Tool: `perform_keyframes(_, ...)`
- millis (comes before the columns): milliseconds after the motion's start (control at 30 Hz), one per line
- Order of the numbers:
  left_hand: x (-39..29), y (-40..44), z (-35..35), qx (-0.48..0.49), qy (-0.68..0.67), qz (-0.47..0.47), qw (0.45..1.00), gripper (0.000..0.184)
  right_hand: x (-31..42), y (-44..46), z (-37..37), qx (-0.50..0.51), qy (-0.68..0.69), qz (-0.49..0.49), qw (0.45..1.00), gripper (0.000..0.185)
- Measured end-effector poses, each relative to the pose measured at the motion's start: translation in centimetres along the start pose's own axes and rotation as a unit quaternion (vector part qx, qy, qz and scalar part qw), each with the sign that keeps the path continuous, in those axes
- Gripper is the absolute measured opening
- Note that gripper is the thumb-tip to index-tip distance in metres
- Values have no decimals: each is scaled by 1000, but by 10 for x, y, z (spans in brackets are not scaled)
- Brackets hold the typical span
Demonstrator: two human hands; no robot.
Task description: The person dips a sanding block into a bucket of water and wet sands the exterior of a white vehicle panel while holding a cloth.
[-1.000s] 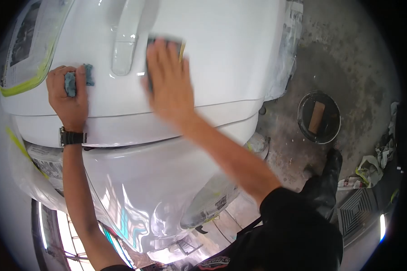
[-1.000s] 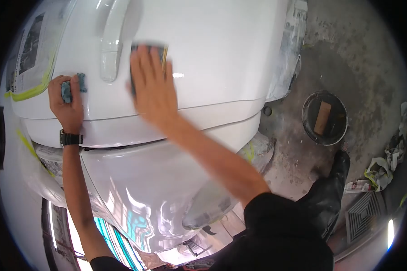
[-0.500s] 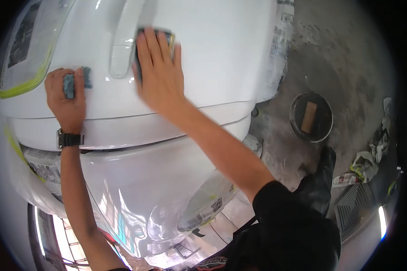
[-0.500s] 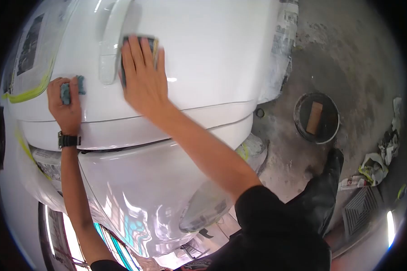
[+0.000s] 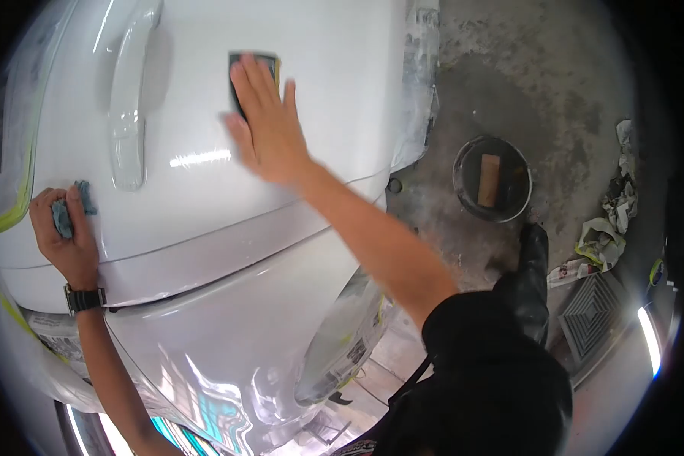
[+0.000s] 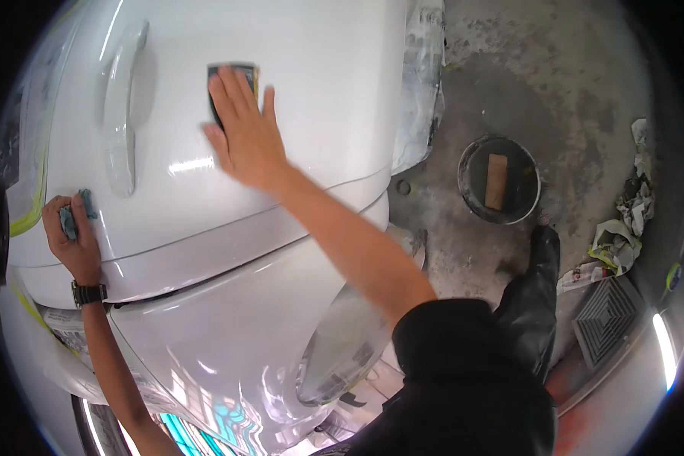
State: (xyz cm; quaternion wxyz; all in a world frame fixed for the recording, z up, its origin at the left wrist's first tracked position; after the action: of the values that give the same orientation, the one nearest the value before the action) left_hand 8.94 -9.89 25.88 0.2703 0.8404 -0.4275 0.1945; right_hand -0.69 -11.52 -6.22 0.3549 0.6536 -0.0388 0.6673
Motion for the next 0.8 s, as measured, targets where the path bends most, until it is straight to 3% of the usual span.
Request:
perform_keyframes(100,-5,2,-1,-6,7,-2,1000,11,2,-68,14,16,12,59,998,73)
perform_keyframes(200,-4,1,1,-16,-1,-8,1000,11,-21,-55,8,21,-25,73,997,73)
perform_keyframes(300,-6,2,0,-15,-1,3,1000,11,-52,69,-15,-71,-35,119,990,67)
perform_keyframes(400,-2,0,0,-6,-12,-10,1000,11,-65,98,-22,-73,-1,129,989,67)
perform_keyframes(600,-8,3,-1,-11,1,-25,1000,11,-49,-14,0,-12,-18,117,993,72)
perform_keyframes(667,-10,4,-3,-1,-7,-41,999,11,-82,62,-1,-39,-95,142,984,73)
perform_keyframes(733,-11,6,-1,-2,-5,-47,999,11,-104,153,-31,-62,-16,203,977,72)
perform_keyframes(800,-12,5,-2,3,-2,-46,999,11,-101,165,-35,-77,-10,194,978,72)
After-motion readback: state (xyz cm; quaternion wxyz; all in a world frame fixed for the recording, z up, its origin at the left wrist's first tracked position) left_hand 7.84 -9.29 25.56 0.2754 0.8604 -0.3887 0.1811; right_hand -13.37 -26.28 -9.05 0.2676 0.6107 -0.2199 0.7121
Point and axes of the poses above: each hand's wrist, its own y-axis towards the middle knuckle, its own z-axis out of the palm, x = y × z, the point moved 3 cm from there along y, towards the middle knuckle, and after that the axes turned 3 degrees about -y, right-handed, at the moved point
